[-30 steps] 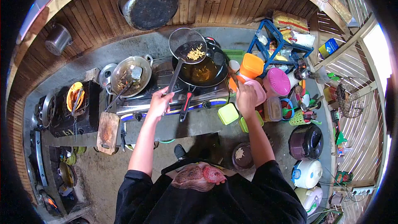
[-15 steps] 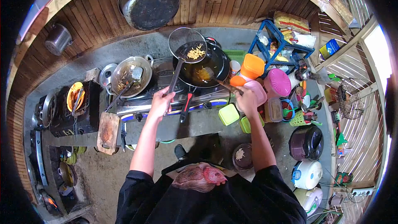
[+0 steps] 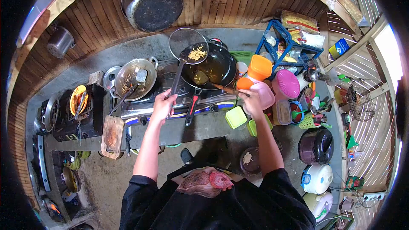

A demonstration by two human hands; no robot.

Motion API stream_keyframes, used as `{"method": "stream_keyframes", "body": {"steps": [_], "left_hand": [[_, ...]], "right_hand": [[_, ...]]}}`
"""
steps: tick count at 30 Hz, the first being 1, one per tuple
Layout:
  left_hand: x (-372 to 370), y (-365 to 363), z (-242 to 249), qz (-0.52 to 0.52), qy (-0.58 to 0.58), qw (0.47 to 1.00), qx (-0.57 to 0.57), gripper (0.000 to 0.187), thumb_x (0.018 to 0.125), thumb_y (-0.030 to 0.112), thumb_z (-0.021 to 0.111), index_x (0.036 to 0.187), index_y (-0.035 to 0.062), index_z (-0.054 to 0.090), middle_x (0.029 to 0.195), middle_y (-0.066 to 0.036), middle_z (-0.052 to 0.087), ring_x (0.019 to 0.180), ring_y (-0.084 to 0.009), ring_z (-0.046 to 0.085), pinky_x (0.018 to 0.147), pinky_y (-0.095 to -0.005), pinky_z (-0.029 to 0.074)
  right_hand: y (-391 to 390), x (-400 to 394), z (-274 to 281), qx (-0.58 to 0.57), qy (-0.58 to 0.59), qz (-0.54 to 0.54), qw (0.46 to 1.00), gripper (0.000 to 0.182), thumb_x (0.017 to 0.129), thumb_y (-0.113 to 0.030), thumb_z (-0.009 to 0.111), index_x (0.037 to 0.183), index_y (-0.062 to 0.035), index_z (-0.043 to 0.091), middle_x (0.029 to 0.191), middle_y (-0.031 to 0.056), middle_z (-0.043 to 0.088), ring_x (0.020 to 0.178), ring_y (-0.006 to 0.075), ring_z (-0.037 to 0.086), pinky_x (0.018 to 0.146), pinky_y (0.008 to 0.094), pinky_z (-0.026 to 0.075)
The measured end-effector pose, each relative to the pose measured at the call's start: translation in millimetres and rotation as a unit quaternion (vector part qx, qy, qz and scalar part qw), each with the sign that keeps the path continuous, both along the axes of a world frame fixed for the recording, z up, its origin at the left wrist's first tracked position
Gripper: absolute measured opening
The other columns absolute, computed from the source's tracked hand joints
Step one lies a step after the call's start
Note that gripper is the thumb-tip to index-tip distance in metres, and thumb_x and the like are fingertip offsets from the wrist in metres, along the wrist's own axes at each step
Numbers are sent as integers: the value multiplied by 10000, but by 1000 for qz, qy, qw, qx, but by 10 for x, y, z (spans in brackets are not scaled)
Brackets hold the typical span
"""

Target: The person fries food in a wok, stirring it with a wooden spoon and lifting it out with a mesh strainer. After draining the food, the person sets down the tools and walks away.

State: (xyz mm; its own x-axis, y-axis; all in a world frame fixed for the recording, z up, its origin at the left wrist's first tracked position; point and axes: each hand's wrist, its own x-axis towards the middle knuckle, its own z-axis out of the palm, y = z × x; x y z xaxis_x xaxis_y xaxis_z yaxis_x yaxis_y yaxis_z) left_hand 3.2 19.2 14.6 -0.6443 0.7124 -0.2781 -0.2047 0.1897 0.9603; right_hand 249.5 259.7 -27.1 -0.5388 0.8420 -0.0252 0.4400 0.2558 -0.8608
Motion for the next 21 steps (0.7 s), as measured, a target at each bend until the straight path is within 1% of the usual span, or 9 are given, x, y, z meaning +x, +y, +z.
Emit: {"method": "stream_keyframes", "body": {"steps": [2, 7, 9, 10, 11, 15, 17, 18, 21], "left_hand": [[9, -13, 63, -6, 9, 1000, -12, 412, 853, 139, 582, 1238, 19, 493, 623, 4, 487, 392, -70, 409, 336, -217, 314], [-11, -4, 7, -2, 11, 1000, -12, 399, 858, 139, 574, 1232, 22, 499, 620, 6, 484, 393, -70, 409, 337, -218, 317], [-9, 1, 1, -6, 14, 1000, -13, 400, 859, 139, 573, 1234, 20, 497, 620, 6, 483, 395, -69, 409, 339, -217, 318], [-3, 6, 3, -4, 12, 1000, -11, 404, 860, 138, 572, 1237, 18, 494, 619, 8, 480, 396, -67, 410, 341, -216, 318], [4, 9, 2, -2, 10, 1000, -11, 407, 860, 137, 572, 1241, 17, 492, 618, 10, 478, 398, -65, 410, 343, -214, 318], [34, 31, -9, -12, 4, 1000, -6, 397, 860, 137, 573, 1237, 33, 504, 625, 12, 476, 399, -62, 408, 347, -211, 319], [60, 47, -19, -14, -2, 1000, 0, 391, 859, 137, 578, 1231, 36, 511, 638, 9, 482, 395, -63, 403, 342, -213, 313], [67, 57, -13, -14, -1, 1000, 1, 391, 859, 137, 578, 1231, 36, 511, 638, 9, 482, 395, -63, 403, 342, -213, 313], [61, 54, -7, -21, -18, 1000, 9, 378, 855, 102, 565, 1225, 40, 523, 613, 5, 480, 361, -63, 420, 315, -218, 307]], "right_hand": [[-21, 33, 155, 27, 14, -1, 1000, 281, 807, -187, 610, 1013, 1, 646, 895, 180, 667, 838, 221, 646, 760, 299, 470], [84, 98, 408, 47, 29, -4, 998, 284, 795, -177, 610, 1008, 7, 647, 841, 162, 669, 765, 196, 640, 725, 283, 469], [101, 155, 589, 144, 23, -26, 989, 290, 798, -188, 605, 1017, -3, 646, 810, 156, 667, 734, 196, 637, 711, 289, 472], [-1, 145, 874, 178, -47, -39, 982, 294, 799, -202, 604, 1017, -9, 646, 794, 161, 662, 723, 206, 641, 687, 297, 476], [27, 133, 871, 178, -47, -39, 982, 294, 799, -202, 604, 1017, -9, 646, 794, 161, 662, 723, 206, 641, 687, 297, 476], [41, 80, 866, 206, 52, -40, 976, 311, 809, -220, 598, 1052, -29, 629, 812, 147, 655, 716, 259, 637, 647, 324, 473], [-86, 16, 912, 384, -94, -13, 918, 308, 830, -228, 586, 1085, -59, 612, 917, 137, 644, 819, 280, 615, 678, 351, 471], [-122, -20, 895, 449, -43, 41, 891, 298, 810, -191, 605, 1091, -93, 611, 915, 111, 610, 841, 291, 568, 678, 374, 458], [-250, -76, 904, 493, -71, 59, 865, 313, 765, -136, 635, 1076, -107, 624, 807, 91, 559, 770, 280, 530, 642, 381, 443]]}}
